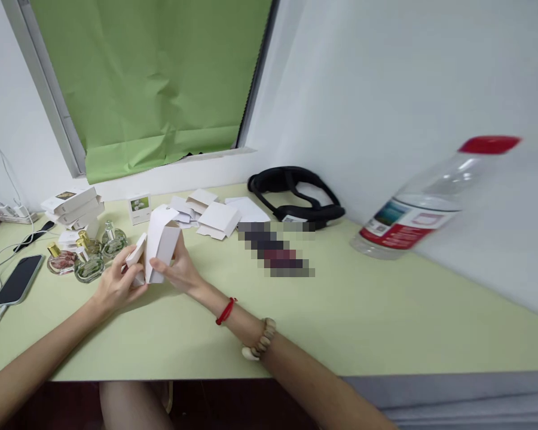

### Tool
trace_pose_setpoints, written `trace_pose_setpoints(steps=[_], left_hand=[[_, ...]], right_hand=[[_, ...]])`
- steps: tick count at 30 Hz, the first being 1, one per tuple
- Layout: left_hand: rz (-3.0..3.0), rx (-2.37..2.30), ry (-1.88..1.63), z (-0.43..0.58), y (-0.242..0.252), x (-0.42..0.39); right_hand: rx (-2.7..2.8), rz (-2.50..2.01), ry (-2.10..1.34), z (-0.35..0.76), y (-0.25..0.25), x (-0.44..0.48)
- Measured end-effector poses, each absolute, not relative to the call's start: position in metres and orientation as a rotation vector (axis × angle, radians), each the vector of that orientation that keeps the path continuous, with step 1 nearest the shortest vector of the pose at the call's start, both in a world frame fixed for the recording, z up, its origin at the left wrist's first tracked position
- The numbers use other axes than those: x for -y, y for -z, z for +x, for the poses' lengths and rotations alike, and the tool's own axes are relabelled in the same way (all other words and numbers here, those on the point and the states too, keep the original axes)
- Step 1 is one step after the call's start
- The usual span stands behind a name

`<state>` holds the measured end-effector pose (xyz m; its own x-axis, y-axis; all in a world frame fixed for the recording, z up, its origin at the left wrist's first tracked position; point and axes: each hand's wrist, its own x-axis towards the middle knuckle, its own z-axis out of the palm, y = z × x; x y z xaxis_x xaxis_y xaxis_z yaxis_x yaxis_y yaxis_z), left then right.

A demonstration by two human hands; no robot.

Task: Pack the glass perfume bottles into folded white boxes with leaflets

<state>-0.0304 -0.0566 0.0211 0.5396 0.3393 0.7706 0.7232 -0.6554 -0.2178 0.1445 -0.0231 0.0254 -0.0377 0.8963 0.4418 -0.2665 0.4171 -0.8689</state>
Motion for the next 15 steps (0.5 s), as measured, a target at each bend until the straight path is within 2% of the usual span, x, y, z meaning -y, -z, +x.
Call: trace_pose_setpoints(steps=[6, 15], left_hand=[[-2.193, 0.901, 0.936, -0.0278, -0.0275, 0.0572], [-2.181, 0.704, 1.042, -0.0301, -0.0204, 0.0528]], right_hand=[[1.295, -0.637, -0.955, 0.1462, -0.0287, 0.0235], [1.307, -0.649, -0.915, 0.1456, -0.0308, 0.0263]])
